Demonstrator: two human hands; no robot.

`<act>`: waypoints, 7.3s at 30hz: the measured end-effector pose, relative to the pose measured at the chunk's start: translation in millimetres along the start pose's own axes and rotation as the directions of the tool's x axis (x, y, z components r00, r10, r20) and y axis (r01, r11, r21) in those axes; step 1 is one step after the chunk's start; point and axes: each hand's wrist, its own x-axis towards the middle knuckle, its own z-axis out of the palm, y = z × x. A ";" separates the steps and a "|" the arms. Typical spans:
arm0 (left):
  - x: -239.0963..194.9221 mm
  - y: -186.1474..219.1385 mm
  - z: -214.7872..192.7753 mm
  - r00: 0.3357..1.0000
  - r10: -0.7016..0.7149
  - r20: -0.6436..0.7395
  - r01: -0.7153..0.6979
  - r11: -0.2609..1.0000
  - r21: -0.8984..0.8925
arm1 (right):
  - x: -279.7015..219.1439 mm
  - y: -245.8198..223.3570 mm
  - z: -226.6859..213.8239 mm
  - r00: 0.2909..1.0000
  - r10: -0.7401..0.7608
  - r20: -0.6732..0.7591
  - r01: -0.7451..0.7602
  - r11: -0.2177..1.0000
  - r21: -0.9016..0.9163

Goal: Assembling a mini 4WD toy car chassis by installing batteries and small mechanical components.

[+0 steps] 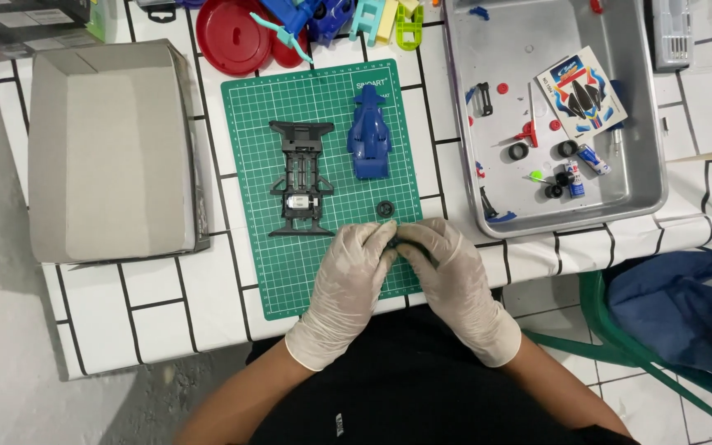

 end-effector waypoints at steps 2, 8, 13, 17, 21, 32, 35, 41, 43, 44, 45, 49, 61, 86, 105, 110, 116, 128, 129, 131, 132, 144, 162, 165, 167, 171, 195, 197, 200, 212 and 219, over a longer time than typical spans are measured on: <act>0.3 0.4 -0.8 1.000 -0.013 0.011 0.014 1.000 -0.022 | 0.8 0.7 -0.5 1.000 0.000 0.007 0.000 1.000 -0.012; -1.9 -5.4 12.3 0.997 -0.068 0.048 0.072 0.994 -0.084 | 3.5 11.7 1.3 1.000 0.018 0.024 -0.017 0.999 -0.039; -0.5 -3.0 11.8 0.995 -0.072 0.065 0.078 0.991 -0.104 | 2.2 22.7 2.2 0.998 0.051 0.032 -0.051 0.999 -0.012; 0.4 -0.6 6.0 0.993 -0.104 0.052 0.109 0.989 -0.099 | 7.2 6.4 -4.2 0.995 0.093 0.042 -0.093 0.996 -0.009; 6.2 5.1 -5.3 0.987 -0.158 0.016 0.156 0.947 -0.280 | 6.5 3.1 -10.6 0.991 0.126 0.035 -0.128 0.988 0.084; 3.0 10.7 -43.6 0.997 -0.070 -0.012 0.064 0.959 -0.276 | 7.4 28.9 0.8 0.963 -0.248 0.103 0.265 0.936 -0.231; -1.5 12.2 -59.0 0.998 -0.040 0.038 0.049 0.956 -0.288 | 4.2 36.1 6.7 0.950 -0.292 0.110 0.312 0.910 -0.274; 5.6 20.9 -69.8 0.996 0.089 -0.029 -0.093 0.962 -0.256 | -6.4 26.6 -9.1 0.933 -0.359 -0.006 0.347 0.904 -0.249; 19.7 28.4 -69.2 0.992 0.116 -0.048 -0.125 0.960 -0.252 | -9.9 26.3 -34.0 0.906 -0.417 -0.074 0.398 0.897 -0.191; 28.5 33.4 -66.4 0.981 0.185 -0.066 -0.196 0.948 -0.251 | -12.2 28.6 -50.5 0.917 -0.378 -0.129 0.345 0.912 -0.220; 37.5 37.8 -64.0 0.964 0.254 -0.084 -0.267 0.932 -0.245 | -13.7 30.9 -66.5 0.922 -0.341 -0.186 0.293 0.924 -0.246; 78.8 55.7 -28.5 0.955 0.295 -0.040 -0.295 0.921 -0.254 | -3.5 53.6 -128.3 0.916 -0.347 -0.202 0.239 0.875 -0.421; 176.6 61.5 105.4 0.939 0.342 -0.040 -0.319 0.907 0.275 | 26.5 100.7 -160.4 0.922 0.360 -0.146 -0.340 0.566 -0.751; 115.5 61.7 -8.2 0.924 -0.159 0.348 0.357 0.027 -0.934 | 17.6 6.9 -107.0 0.937 -0.161 -0.309 0.210 0.969 0.131; 73.4 38.0 -48.4 0.928 -0.259 0.267 0.286 0.037 -0.958 | 32.0 -18.4 -45.9 0.806 -0.484 -0.341 0.492 0.868 -0.069; 73.2 37.6 -50.7 0.939 -0.263 0.220 0.256 0.114 -0.960 | 35.0 -8.2 -34.4 0.749 -0.533 -0.394 0.556 0.829 -0.064; 68.2 44.1 -55.7 0.941 -0.275 0.197 0.232 0.099 -0.968 | 29.2 -6.3 -30.5 0.795 -0.463 -0.392 0.515 0.857 0.033; 64.2 39.1 -72.7 0.987 -0.146 -0.062 0.015 0.475 -0.880 | 27.7 -19.9 -36.9 0.873 -0.379 -0.308 0.466 0.833 0.298; 63.2 39.5 -72.9 0.989 -0.128 -0.076 -0.004 0.484 -0.875 | 25.5 -19.6 -36.4 0.881 -0.368 -0.298 0.455 0.831 0.319; 62.0 37.6 -69.7 0.989 -0.117 -0.094 -0.028 0.474 -0.880 | 23.0 -20.3 -36.1 0.884 -0.360 -0.299 0.450 0.829 0.332; 61.4 36.8 -68.2 0.988 -0.106 -0.114 -0.053 0.464 -0.884 | 21.7 -20.8 -36.0 0.886 -0.354 -0.300 0.447 0.826 0.345; 54.3 30.1 -45.7 0.966 -0.174 -0.189 -0.073 0.519 -0.851 | 11.1 -9.7 -26.4 0.965 -0.114 -0.234 0.215 0.856 0.470; 53.4 15.1 -58.2 0.928 -0.372 0.033 0.252 0.557 -0.791 | 24.2 -15.0 -24.6 0.978 -0.160 -0.134 0.162 0.987 0.004; 50.9 8.8 -71.9 0.925 -0.376 -0.059 0.185 0.578 -0.795 | 21.9 -8.1 -16.8 0.994 -0.101 -0.033 0.097 0.989 -0.115; 48.4 8.7 -77.9 0.919 -0.383 -0.091 0.165 0.584 -0.795 | 19.7 2.5 -11.6 0.993 -0.118 -0.030 0.110 0.978 -0.179; 45.4 12.0 -81.2 0.909 -0.403 -0.105 0.144 0.540 -0.829 | 22.3 -0.5 -3.8 0.996 -0.087 0.009 0.086 0.964 -0.253; 181.1 67.1 56.3 0.983 0.159 0.087 -0.080 0.810 -0.581 | 22.6 120.6 -149.7 0.893 0.181 -0.413 -0.414 0.691 -0.593; 197.2 73.9 95.0 0.966 0.227 0.122 -0.151 0.882 -0.447 | 26.7 112.3 -147.0 0.889 0.214 -0.406 -0.439 0.654 -0.616; 218.4 71.7 170.1 0.944 0.294 0.147 -0.272 0.950 -0.150 | 29.8 109.7 -145.9 0.880 0.264 -0.396 -0.470 0.610 -0.638; 230.0 72.3 182.2 0.868 0.497 -0.024 -0.489 0.861 0.142 | 16.4 88.4 -152.3 0.869 0.219 -0.444 -0.355 0.900 -0.252; 182.4 80.8 42.1 0.982 0.038 0.186 0.111 0.678 -0.726 | 11.0 30.9 -141.2 0.875 0.189 -0.446 -0.049 0.951 0.306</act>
